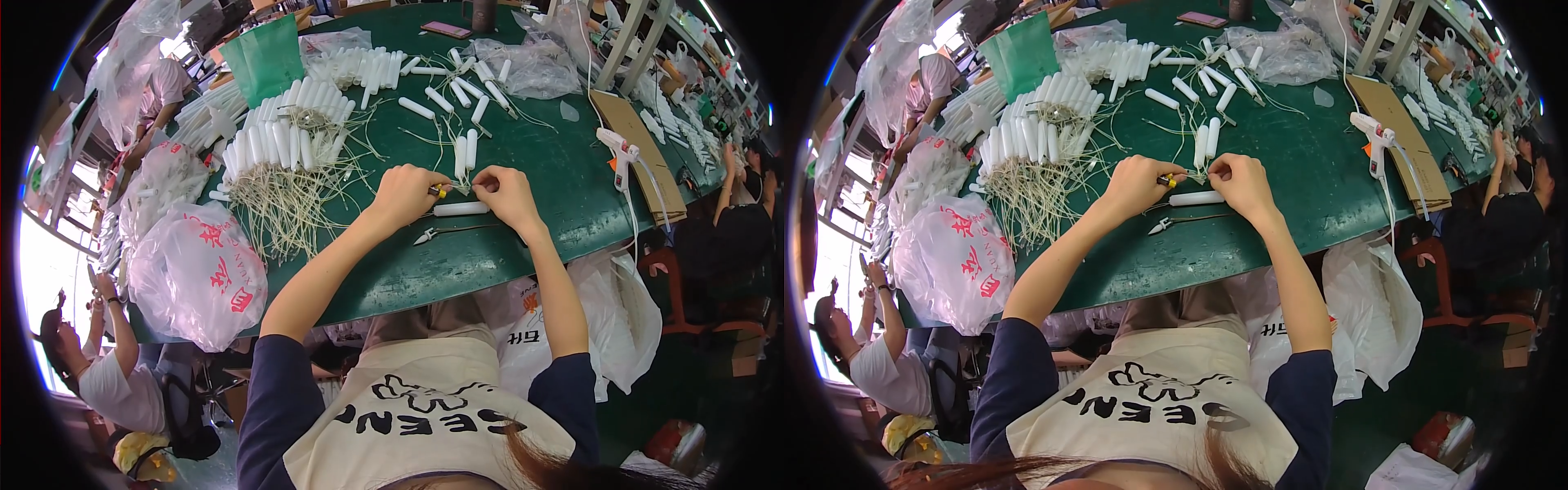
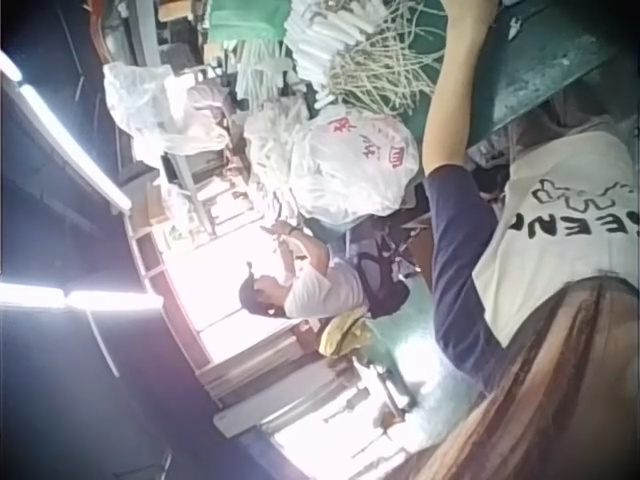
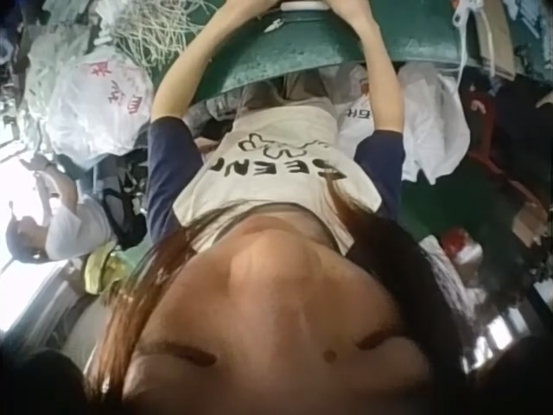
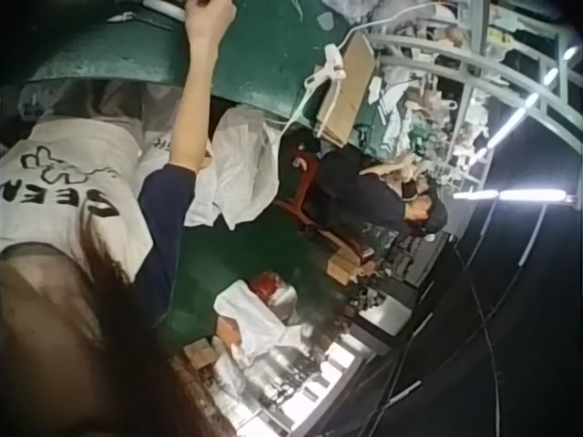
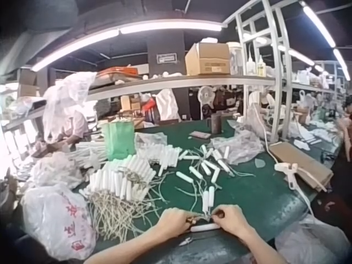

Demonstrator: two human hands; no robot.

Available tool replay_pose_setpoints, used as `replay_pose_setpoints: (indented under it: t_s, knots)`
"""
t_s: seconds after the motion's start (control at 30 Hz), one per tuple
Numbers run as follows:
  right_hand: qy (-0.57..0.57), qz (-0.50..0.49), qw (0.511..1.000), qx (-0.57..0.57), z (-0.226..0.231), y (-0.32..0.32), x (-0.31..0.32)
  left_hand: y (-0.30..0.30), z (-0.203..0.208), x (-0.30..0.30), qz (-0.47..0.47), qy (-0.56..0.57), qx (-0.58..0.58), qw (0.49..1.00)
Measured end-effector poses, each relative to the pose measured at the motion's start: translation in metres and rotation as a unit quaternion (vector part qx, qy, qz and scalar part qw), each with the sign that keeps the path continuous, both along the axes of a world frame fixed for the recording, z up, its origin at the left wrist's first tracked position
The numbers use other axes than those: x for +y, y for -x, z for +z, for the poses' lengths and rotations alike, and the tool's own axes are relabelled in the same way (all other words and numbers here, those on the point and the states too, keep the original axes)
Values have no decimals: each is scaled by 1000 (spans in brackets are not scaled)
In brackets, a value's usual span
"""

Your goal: Inserting thin leads or wires into small white plastic cylindrical components at an assembly workbench.

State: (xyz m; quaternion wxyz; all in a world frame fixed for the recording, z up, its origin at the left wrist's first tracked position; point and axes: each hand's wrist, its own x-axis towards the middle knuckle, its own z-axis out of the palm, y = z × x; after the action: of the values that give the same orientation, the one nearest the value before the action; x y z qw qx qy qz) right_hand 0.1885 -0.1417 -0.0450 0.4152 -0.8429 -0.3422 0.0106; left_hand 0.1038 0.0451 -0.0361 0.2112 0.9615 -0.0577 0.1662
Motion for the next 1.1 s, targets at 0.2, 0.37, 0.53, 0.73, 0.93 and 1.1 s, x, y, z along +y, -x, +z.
replay_pose_setpoints:
  t_s: [0.2,0.37,0.53,0.73,0.93,1.1]
  knots:
    - [-52,-37,998,5,5,2,2,7,11,-6,-26,-2,7,1000]
    - [-89,7,996,-26,7,6,2,1,20,-10,16,118,50,992]
    - [-90,6,996,-18,7,9,2,-22,12,3,115,200,139,963]
    - [-92,-11,996,-18,10,7,-3,-19,11,-3,21,63,155,986]
    - [-112,26,993,-15,10,12,0,-22,16,-9,71,109,121,984]
    - [-123,40,991,15,-1,10,6,-26,13,-7,40,157,78,984]
